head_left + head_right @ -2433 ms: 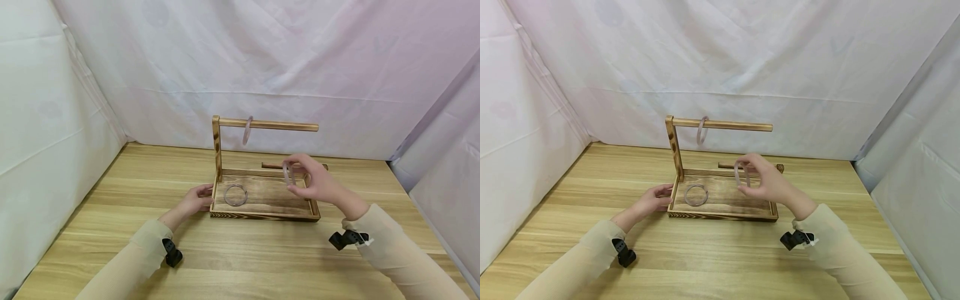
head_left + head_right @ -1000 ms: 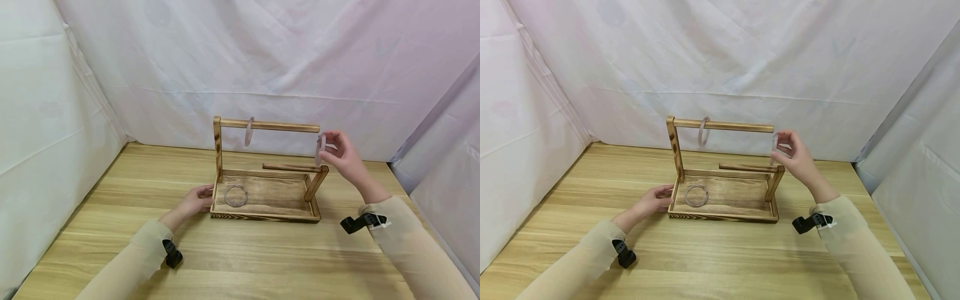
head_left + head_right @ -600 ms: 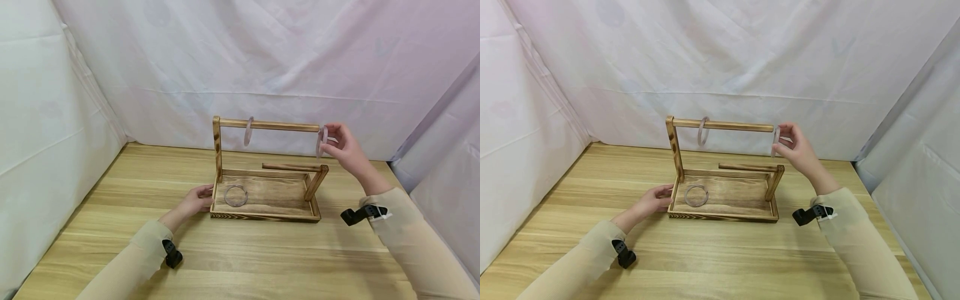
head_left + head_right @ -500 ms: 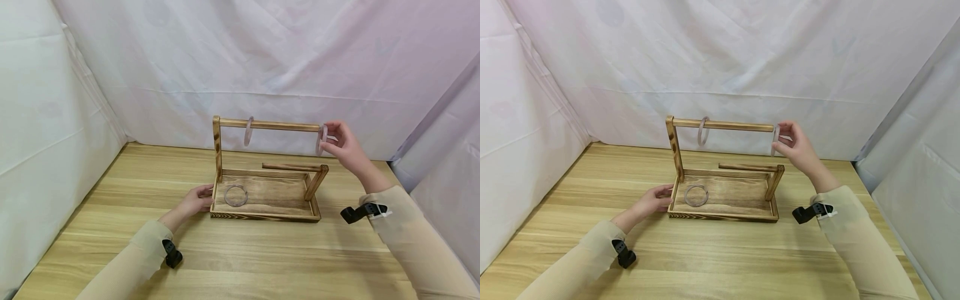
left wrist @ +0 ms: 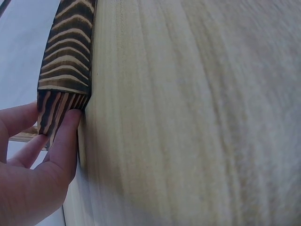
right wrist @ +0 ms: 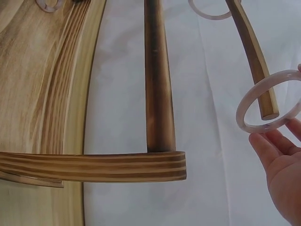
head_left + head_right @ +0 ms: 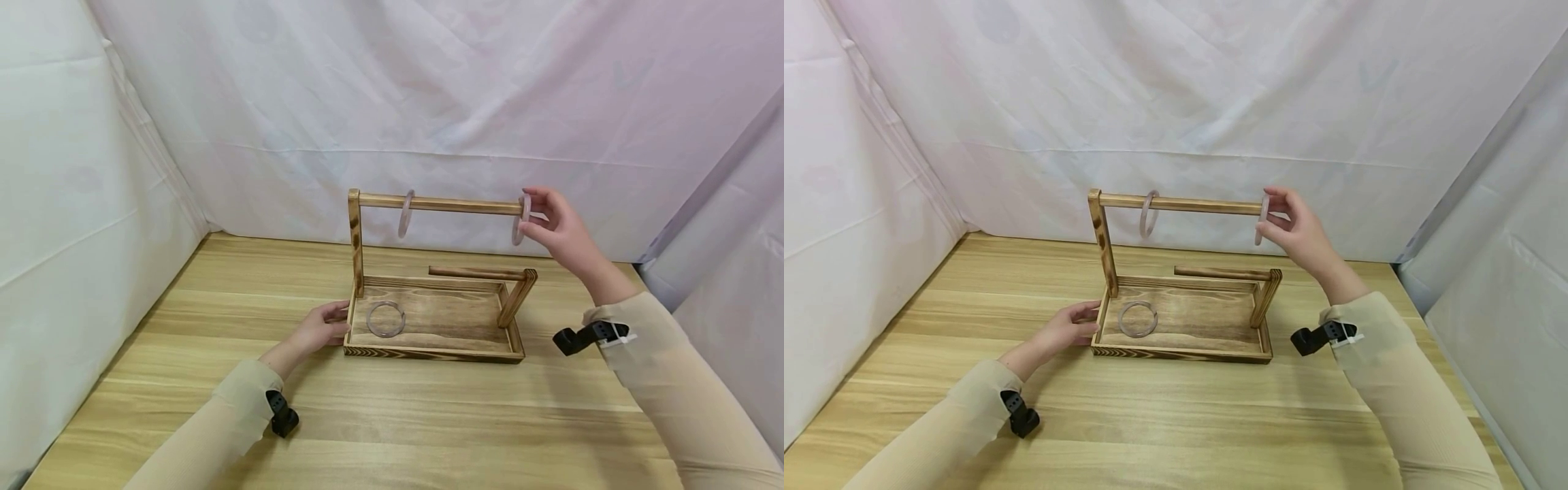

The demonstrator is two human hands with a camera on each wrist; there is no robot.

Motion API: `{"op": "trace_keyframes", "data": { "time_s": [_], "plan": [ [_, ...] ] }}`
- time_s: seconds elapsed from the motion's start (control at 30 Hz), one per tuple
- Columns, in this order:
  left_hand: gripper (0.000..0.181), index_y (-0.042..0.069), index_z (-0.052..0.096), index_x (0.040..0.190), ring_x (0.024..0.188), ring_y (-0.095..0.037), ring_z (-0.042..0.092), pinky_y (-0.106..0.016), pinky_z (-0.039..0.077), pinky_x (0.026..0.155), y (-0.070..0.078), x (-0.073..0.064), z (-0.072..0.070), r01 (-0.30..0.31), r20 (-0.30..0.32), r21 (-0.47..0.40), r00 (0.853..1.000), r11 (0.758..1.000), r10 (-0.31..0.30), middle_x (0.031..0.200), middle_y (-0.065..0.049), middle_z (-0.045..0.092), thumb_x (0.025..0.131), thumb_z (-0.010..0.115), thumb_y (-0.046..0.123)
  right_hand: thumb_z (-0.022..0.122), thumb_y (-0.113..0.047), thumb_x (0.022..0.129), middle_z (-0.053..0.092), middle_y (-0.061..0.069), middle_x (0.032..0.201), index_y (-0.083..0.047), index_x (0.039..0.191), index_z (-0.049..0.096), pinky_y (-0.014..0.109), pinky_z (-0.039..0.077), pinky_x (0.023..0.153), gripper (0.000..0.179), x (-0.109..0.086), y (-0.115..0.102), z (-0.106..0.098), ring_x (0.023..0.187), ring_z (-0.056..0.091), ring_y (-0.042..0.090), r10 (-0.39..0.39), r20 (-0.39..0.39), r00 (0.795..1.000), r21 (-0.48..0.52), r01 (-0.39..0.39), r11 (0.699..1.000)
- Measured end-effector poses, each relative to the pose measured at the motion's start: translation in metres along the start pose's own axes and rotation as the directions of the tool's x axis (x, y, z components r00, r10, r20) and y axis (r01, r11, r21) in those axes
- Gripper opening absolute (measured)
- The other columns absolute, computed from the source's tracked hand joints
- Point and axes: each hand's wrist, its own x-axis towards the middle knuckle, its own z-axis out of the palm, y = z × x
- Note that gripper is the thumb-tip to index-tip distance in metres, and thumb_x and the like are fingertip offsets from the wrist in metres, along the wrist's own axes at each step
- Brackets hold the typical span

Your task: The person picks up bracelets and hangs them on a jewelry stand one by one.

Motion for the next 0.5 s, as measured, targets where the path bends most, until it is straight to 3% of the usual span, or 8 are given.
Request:
{"op": "trace_keyframes", "data": {
  "time_s": [0.3, 0.5],
  "plan": [
    [0.057, -0.008, 0.026, 0.143, 0.117, -0.044, 0.051, -0.046, 0.052, 0.094, 0.0006, 0.0004, 0.0004, 0.009, 0.0, 0.003, 1.0, 1.0, -0.009, 0.138, -0.035, 0.037, 0.091, 0.049, -0.005, 0.052, 0.0, 0.092, 0.047, -0.01, 0.114, 0.007, 0.135, 0.033, 0.004, 0.042, 0.089, 0.048, 0.0053, -0.0049, 0.0015, 0.107, 0.047, 0.001, 0.021, 0.014, 1.0, -0.048, -0.021, 0.999],
    [0.056, -0.008, 0.026, 0.143, 0.117, -0.045, 0.051, -0.046, 0.052, 0.094, 0.0013, -0.0006, 0.0005, 0.008, -0.003, 0.001, 1.0, 1.0, -0.008, 0.138, -0.035, 0.037, 0.091, 0.049, -0.005, 0.052, 0.004, 0.09, 0.049, -0.007, 0.11, -0.004, 0.126, 0.039, 0.005, 0.043, 0.088, 0.039, 0.0105, -0.0083, 0.0029, 0.104, 0.048, 0.004, -0.002, 0.011, 1.0, 0.007, 0.002, 1.0]
  ]
}}
